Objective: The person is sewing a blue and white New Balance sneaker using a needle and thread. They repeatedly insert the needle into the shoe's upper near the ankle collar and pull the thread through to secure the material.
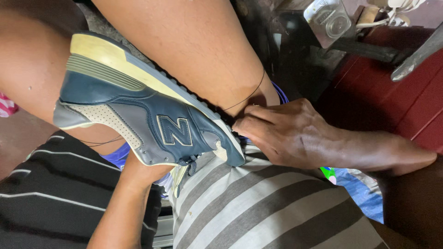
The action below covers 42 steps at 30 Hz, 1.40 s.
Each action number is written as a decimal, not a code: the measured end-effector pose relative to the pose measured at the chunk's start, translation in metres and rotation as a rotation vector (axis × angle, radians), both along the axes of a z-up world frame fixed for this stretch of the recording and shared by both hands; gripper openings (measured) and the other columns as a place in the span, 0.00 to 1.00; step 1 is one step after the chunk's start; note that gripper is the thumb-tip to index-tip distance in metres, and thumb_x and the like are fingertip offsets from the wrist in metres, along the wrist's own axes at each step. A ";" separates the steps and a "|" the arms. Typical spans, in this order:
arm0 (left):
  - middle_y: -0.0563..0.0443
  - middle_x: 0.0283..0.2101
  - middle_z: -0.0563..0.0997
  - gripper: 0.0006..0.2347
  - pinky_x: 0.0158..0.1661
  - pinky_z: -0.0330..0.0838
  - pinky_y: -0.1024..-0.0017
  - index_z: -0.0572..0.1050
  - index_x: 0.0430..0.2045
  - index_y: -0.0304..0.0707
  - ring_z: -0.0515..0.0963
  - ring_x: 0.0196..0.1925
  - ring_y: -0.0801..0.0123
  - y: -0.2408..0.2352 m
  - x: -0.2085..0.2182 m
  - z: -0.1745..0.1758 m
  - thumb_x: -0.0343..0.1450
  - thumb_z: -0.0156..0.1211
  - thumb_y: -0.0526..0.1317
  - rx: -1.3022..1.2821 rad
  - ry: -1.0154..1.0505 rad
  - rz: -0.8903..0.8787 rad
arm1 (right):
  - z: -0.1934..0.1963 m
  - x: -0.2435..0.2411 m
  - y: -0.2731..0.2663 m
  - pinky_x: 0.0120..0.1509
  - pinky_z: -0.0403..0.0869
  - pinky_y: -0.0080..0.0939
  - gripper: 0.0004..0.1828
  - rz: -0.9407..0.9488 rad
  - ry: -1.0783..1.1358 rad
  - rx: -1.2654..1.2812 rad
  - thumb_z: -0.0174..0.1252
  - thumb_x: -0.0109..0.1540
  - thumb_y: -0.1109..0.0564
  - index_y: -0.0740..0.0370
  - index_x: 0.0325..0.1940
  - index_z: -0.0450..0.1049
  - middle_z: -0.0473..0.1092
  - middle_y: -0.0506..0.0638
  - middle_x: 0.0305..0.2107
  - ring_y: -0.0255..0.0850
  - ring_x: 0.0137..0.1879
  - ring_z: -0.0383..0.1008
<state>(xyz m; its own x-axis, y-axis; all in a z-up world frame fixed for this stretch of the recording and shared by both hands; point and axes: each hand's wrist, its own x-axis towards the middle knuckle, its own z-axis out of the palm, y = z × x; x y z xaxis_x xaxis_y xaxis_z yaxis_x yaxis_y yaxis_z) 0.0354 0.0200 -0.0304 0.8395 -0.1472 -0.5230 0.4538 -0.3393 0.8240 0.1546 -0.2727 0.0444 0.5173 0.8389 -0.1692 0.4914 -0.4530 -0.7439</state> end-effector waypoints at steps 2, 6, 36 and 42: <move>0.49 0.43 0.83 0.19 0.47 0.77 0.66 0.78 0.43 0.34 0.82 0.46 0.65 0.003 0.002 0.000 0.60 0.74 0.37 -0.016 0.027 -0.018 | 0.002 0.001 0.001 0.31 0.77 0.39 0.09 -0.005 0.005 0.011 0.60 0.62 0.62 0.63 0.47 0.74 0.74 0.50 0.34 0.39 0.31 0.78; 0.48 0.43 0.83 0.18 0.46 0.77 0.67 0.78 0.43 0.33 0.82 0.45 0.66 0.015 -0.002 -0.006 0.60 0.73 0.36 -0.074 0.097 -0.025 | 0.008 0.006 0.005 0.41 0.78 0.46 0.17 0.050 -0.062 -0.055 0.56 0.53 0.67 0.61 0.47 0.74 0.74 0.51 0.38 0.45 0.39 0.79; 0.50 0.41 0.82 0.20 0.43 0.76 0.69 0.76 0.42 0.29 0.80 0.42 0.69 0.027 -0.004 -0.006 0.58 0.73 0.36 -0.111 -0.003 0.079 | -0.033 0.042 -0.032 0.31 0.69 0.48 0.28 0.058 -0.297 -0.126 0.59 0.65 0.33 0.54 0.22 0.68 0.66 0.47 0.21 0.46 0.28 0.72; 0.55 0.36 0.80 0.07 0.38 0.71 0.83 0.76 0.40 0.36 0.76 0.33 0.80 -0.016 0.019 0.069 0.73 0.68 0.34 0.087 -0.205 0.716 | -0.033 0.050 -0.055 0.30 0.66 0.50 0.32 -0.007 -0.314 -0.341 0.60 0.63 0.30 0.56 0.20 0.66 0.63 0.48 0.18 0.48 0.25 0.69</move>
<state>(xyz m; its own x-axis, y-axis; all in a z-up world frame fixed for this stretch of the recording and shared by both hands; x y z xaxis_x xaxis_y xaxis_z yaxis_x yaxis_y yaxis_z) 0.0542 0.0036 0.0388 0.7962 0.5065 -0.3310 0.4288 -0.0865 0.8992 0.2046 -0.3280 0.0111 0.5929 0.7588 -0.2695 0.6649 -0.6502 -0.3677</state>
